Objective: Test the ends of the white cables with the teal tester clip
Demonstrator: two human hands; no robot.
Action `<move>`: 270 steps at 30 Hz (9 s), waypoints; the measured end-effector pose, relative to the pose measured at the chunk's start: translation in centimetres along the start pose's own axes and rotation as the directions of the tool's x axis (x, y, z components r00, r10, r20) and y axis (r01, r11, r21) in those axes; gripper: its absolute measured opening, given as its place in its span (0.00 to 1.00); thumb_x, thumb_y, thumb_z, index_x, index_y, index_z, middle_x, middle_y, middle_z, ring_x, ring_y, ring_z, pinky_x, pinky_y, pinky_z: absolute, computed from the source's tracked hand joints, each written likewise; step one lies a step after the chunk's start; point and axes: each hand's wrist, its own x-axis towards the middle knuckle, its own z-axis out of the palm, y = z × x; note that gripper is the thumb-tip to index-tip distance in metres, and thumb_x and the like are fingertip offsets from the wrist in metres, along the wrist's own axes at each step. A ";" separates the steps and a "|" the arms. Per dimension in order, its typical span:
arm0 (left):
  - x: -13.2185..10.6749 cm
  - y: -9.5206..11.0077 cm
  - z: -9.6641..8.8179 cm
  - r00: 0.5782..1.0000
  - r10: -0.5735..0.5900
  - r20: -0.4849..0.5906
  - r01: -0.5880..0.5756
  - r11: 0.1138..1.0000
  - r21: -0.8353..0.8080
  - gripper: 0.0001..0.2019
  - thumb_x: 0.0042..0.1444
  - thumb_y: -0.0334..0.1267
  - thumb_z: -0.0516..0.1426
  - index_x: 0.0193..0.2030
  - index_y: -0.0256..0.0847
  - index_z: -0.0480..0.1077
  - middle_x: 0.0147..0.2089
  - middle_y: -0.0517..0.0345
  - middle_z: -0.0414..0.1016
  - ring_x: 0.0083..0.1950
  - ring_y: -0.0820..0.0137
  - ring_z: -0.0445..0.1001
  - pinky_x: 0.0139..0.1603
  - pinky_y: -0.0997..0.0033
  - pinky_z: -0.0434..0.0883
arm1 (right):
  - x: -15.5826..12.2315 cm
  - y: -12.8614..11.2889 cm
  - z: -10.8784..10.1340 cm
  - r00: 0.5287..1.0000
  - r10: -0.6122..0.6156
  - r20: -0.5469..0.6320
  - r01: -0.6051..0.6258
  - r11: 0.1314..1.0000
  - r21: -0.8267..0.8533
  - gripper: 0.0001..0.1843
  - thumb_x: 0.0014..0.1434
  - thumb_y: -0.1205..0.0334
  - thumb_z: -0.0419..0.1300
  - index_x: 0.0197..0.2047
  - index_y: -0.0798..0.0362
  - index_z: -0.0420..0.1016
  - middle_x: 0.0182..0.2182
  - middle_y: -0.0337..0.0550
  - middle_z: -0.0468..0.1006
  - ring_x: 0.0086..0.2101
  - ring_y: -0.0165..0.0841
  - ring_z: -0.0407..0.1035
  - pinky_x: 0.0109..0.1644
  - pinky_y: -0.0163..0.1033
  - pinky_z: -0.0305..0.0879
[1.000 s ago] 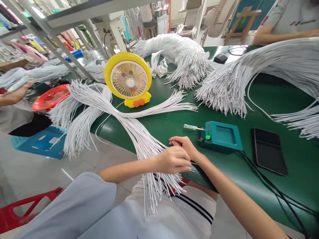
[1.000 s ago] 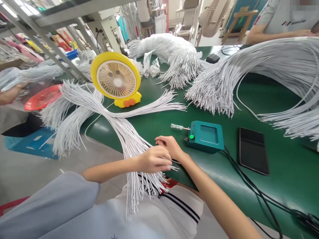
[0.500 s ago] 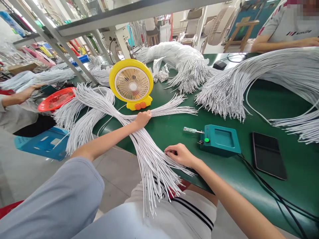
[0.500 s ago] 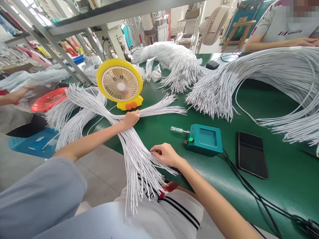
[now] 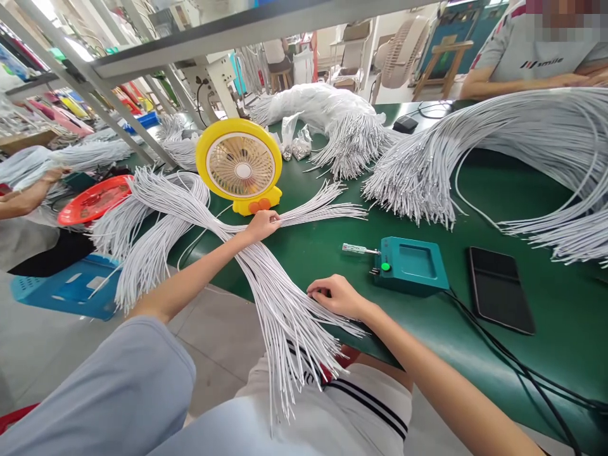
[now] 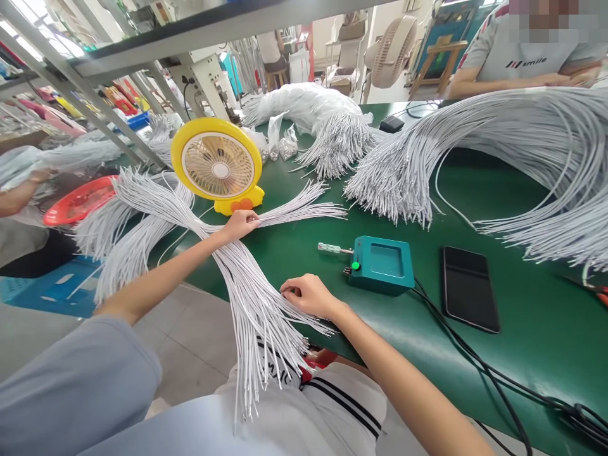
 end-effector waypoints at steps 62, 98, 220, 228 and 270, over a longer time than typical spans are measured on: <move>-3.7 11.4 7.1 0.900 0.184 0.395 0.360 0.199 -0.912 0.14 0.41 0.38 0.69 0.28 0.30 0.72 0.20 0.61 0.71 0.19 0.78 0.69 0.20 0.79 0.69 | 0.6 2.1 -0.7 0.561 0.093 -0.823 0.092 0.981 0.173 0.05 0.55 0.65 0.63 0.37 0.49 0.73 0.30 0.39 0.73 0.29 0.28 0.67 0.26 0.35 0.64; -4.1 11.5 7.6 0.909 0.221 0.354 0.275 0.321 -0.906 0.06 0.48 0.32 0.63 0.28 0.30 0.72 0.23 0.59 0.72 0.21 0.79 0.68 0.22 0.79 0.68 | 0.9 2.5 -0.8 0.735 0.363 -0.572 0.143 0.743 0.654 0.07 0.54 0.64 0.56 0.25 0.52 0.66 0.25 0.37 0.65 0.28 0.29 0.62 0.33 0.36 0.64; -4.3 9.7 9.1 0.831 0.450 -0.327 -0.556 0.699 -0.451 0.10 0.59 0.28 0.53 0.32 0.38 0.75 0.31 0.54 0.78 0.34 0.72 0.76 0.38 0.74 0.72 | 0.9 -0.6 -2.4 0.834 0.521 -0.183 -0.189 0.579 0.793 0.11 0.53 0.62 0.51 0.22 0.51 0.56 0.20 0.33 0.51 0.20 0.26 0.48 0.22 0.34 0.46; -3.0 10.5 8.4 0.973 0.091 0.212 0.162 0.386 -0.908 0.16 0.53 0.30 0.60 0.49 0.31 0.72 0.26 0.58 0.75 0.23 0.73 0.76 0.27 0.77 0.73 | -0.7 -1.4 -5.7 0.737 0.155 -0.658 -0.465 0.823 -0.326 0.12 0.62 0.61 0.52 0.41 0.53 0.75 0.36 0.49 0.75 0.39 0.40 0.66 0.38 0.43 0.62; -3.3 10.5 8.3 0.963 0.199 0.184 0.100 0.371 -0.923 0.14 0.52 0.27 0.58 0.47 0.31 0.71 0.26 0.58 0.75 0.22 0.76 0.74 0.25 0.79 0.71 | -0.3 0.9 -9.7 0.928 0.219 -0.301 -0.372 0.556 -0.743 0.11 0.61 0.61 0.56 0.39 0.51 0.80 0.40 0.47 0.80 0.42 0.42 0.66 0.48 0.49 0.55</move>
